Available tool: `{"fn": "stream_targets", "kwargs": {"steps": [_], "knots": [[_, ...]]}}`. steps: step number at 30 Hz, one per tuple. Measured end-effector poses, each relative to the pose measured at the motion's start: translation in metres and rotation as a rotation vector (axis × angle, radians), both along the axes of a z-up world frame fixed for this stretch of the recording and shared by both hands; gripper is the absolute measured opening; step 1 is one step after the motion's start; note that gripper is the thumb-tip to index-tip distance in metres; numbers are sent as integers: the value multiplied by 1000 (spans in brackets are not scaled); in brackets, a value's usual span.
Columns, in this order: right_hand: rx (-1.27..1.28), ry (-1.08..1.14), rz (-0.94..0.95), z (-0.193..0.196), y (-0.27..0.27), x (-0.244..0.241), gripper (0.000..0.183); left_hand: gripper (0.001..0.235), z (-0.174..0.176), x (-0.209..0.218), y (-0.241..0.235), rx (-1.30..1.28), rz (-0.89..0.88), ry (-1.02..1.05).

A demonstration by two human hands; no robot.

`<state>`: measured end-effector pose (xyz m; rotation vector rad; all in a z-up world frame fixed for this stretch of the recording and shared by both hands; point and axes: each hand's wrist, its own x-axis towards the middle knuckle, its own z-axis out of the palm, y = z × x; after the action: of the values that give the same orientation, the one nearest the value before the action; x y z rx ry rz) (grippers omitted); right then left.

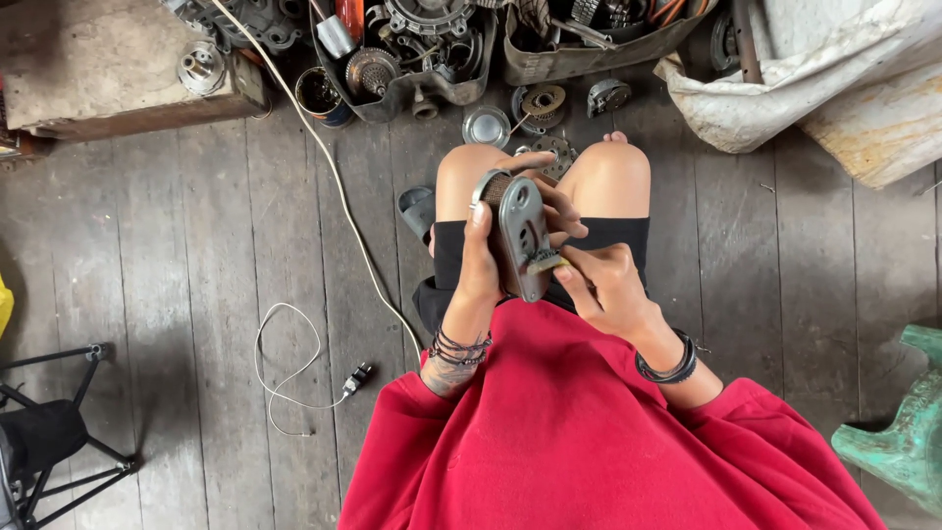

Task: Cleaning a metal engine component by scraping off dirt and grime using a small hand tool while sitting on the floor.

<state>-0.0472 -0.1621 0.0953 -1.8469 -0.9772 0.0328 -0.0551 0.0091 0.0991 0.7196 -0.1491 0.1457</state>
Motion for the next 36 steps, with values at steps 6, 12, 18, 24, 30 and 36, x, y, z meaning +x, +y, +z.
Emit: {"fn": "stream_targets", "kwargs": {"steps": [6, 12, 18, 24, 30, 36], "knots": [[99, 223, 153, 17, 16, -8, 42, 100, 9, 2, 17, 135, 98, -74], [337, 536, 213, 21, 6, -2, 38, 99, 15, 10, 12, 258, 194, -123], [398, 442, 130, 13, 8, 2, 24, 90, 18, 11, 6, 125, 195, -119], [523, 515, 65, -18, 5, -2, 25, 90, 16, 12, 6, 149, 191, -102], [551, 788, 128, -53, -2, -6, 36, 93, 16, 12, 9, 127, 135, -143], [575, 873, 129, -15, 13, 1, 38, 88, 37, 5, 4, 157, 95, -136]]}}
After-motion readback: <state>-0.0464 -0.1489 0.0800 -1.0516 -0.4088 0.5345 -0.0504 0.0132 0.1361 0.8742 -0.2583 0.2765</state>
